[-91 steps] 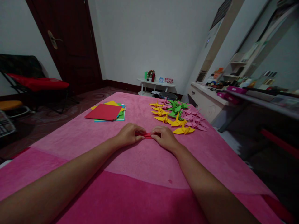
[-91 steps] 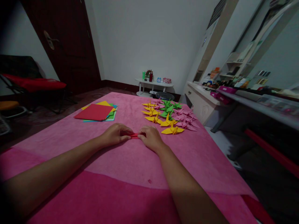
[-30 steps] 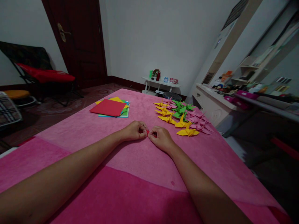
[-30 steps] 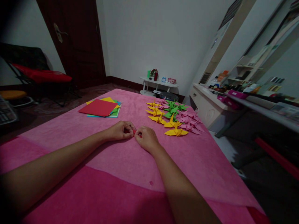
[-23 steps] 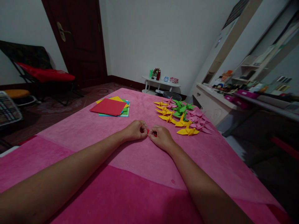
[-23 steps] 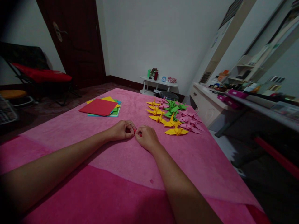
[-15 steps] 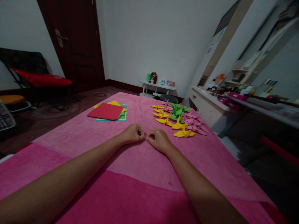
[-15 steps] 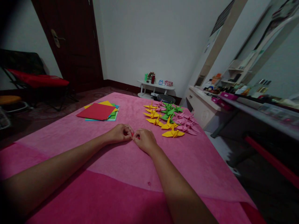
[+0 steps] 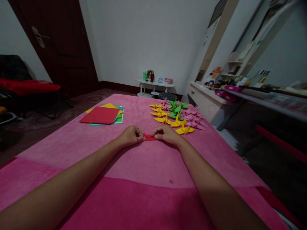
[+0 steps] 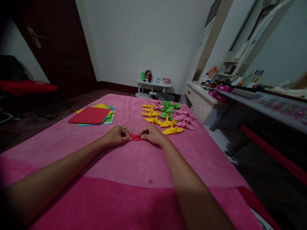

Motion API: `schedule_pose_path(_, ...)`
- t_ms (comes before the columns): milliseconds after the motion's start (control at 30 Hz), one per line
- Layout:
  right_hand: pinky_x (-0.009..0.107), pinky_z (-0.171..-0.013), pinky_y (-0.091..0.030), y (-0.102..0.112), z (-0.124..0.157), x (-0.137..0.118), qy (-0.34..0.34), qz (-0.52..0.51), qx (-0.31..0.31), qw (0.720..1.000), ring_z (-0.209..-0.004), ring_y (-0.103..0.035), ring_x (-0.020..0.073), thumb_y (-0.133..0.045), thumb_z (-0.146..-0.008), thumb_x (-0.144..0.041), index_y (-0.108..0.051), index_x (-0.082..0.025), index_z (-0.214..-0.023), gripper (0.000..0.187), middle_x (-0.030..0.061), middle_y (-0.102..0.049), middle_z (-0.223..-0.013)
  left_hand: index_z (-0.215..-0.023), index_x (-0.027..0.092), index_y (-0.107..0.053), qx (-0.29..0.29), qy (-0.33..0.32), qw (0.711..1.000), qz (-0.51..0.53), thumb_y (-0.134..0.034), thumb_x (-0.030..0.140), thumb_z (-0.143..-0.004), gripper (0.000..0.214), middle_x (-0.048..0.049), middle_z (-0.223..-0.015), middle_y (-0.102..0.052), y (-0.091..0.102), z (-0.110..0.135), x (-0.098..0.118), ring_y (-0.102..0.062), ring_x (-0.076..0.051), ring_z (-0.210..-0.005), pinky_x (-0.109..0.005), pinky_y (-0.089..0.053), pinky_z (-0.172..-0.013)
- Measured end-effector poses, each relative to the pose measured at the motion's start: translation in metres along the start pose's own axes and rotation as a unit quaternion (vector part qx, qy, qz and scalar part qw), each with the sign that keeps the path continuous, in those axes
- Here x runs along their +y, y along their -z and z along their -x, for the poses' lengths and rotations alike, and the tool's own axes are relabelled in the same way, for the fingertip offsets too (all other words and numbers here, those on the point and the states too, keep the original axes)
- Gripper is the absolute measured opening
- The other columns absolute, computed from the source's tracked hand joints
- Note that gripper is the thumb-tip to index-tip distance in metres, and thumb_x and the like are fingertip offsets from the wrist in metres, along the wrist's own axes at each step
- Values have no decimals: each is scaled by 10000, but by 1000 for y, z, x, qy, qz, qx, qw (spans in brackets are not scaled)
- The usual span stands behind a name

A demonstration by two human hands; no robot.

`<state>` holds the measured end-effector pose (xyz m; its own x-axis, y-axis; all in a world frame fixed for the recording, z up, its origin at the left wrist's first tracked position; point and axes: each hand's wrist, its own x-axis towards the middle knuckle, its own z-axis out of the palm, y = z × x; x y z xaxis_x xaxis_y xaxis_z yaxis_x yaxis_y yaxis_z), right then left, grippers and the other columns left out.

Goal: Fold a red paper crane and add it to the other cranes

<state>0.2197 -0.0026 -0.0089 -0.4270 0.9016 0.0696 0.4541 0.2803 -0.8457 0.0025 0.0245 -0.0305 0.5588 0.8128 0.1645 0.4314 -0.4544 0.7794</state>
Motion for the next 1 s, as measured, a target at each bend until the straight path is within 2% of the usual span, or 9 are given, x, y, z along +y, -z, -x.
schedule_pose_path(100, 179, -535, -363, 4, 2, 1, -32, -7, -20, 999, -560, -474, 74, -605, -618, -102, -690, -101, -792, 193, -22, -577, -613, -537, 132, -591, -1, 0, 1000, -12, -626, 304, -667, 218, -25, -686, -612, 1, 0, 2, -550, -107, -611, -207, -413, -570)
schedule_pose_path(233, 175, -505, -339, 4, 1, 7, -25, 33, -21, 999, -539, -453, 69, -685, -573, -129, -687, -102, -765, 195, -40, -536, -581, -524, 129, -585, 0, -5, 1000, -22, -627, 298, -672, 228, -30, -706, -620, 1, 0, 3, -552, -107, -616, -214, -414, -582)
schedule_pose_path(400, 179, -504, -325, 1, -1, 11, -25, 118, 4, 993, -539, -479, 74, -685, -618, -169, -693, -122, -735, 126, -29, -573, -585, -570, 132, -605, -3, 2, 1000, -16, -641, 329, -671, 225, -15, -639, -606, -1, 0, -2, -553, -112, -596, -217, -416, -575)
schedule_pose_path(767, 183, -517, -308, -11, 0, -3, -18, 215, 41, 976, -577, -513, 83, -682, -658, -229, -715, -173, -738, 104, -17, -643, -664, -605, 133, -636, 19, -19, 999, -44, -617, 306, -703, 200, -32, -756, -608, -4, -1, -2, -554, -119, -686, -221, -426, -632)
schedule_pose_path(1000, 201, -501, -283, -13, 0, -8, -56, 294, 59, 952, -583, -532, 101, -619, -710, -268, -711, -191, -713, 120, -6, -649, -641, -595, 140, -633, 26, -18, 996, -80, -596, 277, -708, 181, -43, -800, -621, -6, -1, -2, -562, -123, -700, -222, -430, -643)
